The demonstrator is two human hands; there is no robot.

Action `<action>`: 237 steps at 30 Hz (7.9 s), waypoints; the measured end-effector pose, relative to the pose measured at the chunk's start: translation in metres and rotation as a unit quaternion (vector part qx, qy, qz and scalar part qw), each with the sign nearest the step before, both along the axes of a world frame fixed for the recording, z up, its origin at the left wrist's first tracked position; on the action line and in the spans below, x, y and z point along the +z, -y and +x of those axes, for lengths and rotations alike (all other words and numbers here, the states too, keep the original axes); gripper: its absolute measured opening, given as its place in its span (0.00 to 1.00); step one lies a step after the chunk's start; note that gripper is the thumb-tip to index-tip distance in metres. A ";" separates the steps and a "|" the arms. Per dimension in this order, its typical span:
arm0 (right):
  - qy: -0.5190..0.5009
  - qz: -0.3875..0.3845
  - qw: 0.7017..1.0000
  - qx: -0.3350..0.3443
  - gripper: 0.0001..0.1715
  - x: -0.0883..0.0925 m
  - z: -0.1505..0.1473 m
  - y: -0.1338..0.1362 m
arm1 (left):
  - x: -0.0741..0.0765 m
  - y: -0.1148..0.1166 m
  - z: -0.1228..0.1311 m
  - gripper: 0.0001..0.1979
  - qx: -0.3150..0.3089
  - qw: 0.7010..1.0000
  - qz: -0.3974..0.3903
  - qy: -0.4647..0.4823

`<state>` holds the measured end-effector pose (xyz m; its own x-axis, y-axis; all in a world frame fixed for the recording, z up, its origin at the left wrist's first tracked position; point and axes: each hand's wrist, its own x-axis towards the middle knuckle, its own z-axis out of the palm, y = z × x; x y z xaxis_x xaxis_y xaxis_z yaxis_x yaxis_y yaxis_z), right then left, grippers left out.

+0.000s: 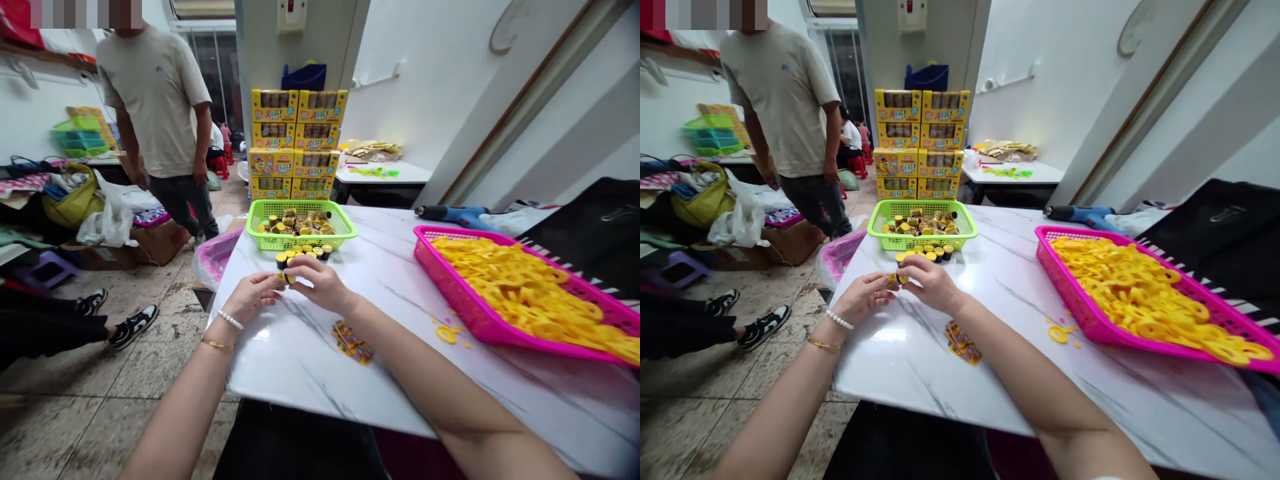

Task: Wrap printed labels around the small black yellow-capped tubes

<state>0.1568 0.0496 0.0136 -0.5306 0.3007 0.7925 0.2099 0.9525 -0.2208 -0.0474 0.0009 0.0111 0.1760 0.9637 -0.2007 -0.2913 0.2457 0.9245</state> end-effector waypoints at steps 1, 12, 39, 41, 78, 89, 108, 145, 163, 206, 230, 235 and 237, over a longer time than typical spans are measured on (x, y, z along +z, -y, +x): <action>0.001 0.005 1.000 0.001 0.09 -0.001 0.001 -0.001 | 0.000 0.000 0.001 0.30 0.012 1.000 0.022 -0.006; -0.065 -0.236 0.969 -0.023 0.15 -0.015 -0.014 0.007 | -0.001 0.000 0.005 0.21 0.063 0.977 0.184 -0.091; -0.177 -0.410 0.891 0.083 0.12 -0.009 -0.023 0.015 | -0.004 0.001 0.012 0.18 0.003 0.986 -0.097 0.136; -0.151 -0.415 0.893 0.090 0.13 -0.010 -0.023 0.018 | -0.005 0.002 0.013 0.19 0.011 0.988 -0.094 0.124; 0.184 -0.152 0.958 -0.157 0.15 -0.022 0.092 0.029 | -0.022 0.004 0.027 0.21 -0.054 0.988 0.026 -0.146; 0.010 -0.423 0.903 -0.067 0.23 0.004 0.008 0.012 | -0.012 0.001 0.024 0.17 0.018 0.995 0.062 -0.078; -0.144 -0.390 0.899 -0.137 0.30 -0.012 -0.031 0.014 | -0.007 0.008 0.028 0.21 0.225 0.957 0.162 -0.088; 0.345 -0.017 0.883 -0.319 0.17 0.049 -0.051 -0.045 | 0.006 -0.009 -0.008 0.18 0.304 0.946 -0.035 0.106; -0.167 -0.568 0.801 0.090 0.27 0.040 -0.031 -0.019 | 0.004 -0.012 -0.016 0.05 0.168 0.934 -0.112 0.294; -0.150 -0.376 0.911 -0.081 0.21 0.017 -0.049 -0.009 | 0.001 -0.013 -0.010 0.04 0.173 0.952 -0.067 0.245; 0.049 -0.126 0.990 0.026 0.17 0.030 -0.032 -0.002 | -0.004 -0.002 0.001 0.26 0.084 0.981 0.140 0.108; 0.046 -0.155 0.985 0.051 0.15 0.033 -0.027 -0.005 | 0.000 -0.001 -0.005 0.28 0.044 0.986 0.035 0.157; 0.044 -0.140 0.988 0.044 0.14 0.034 -0.025 -0.005 | -0.001 0.000 -0.005 0.27 0.062 0.989 0.044 0.127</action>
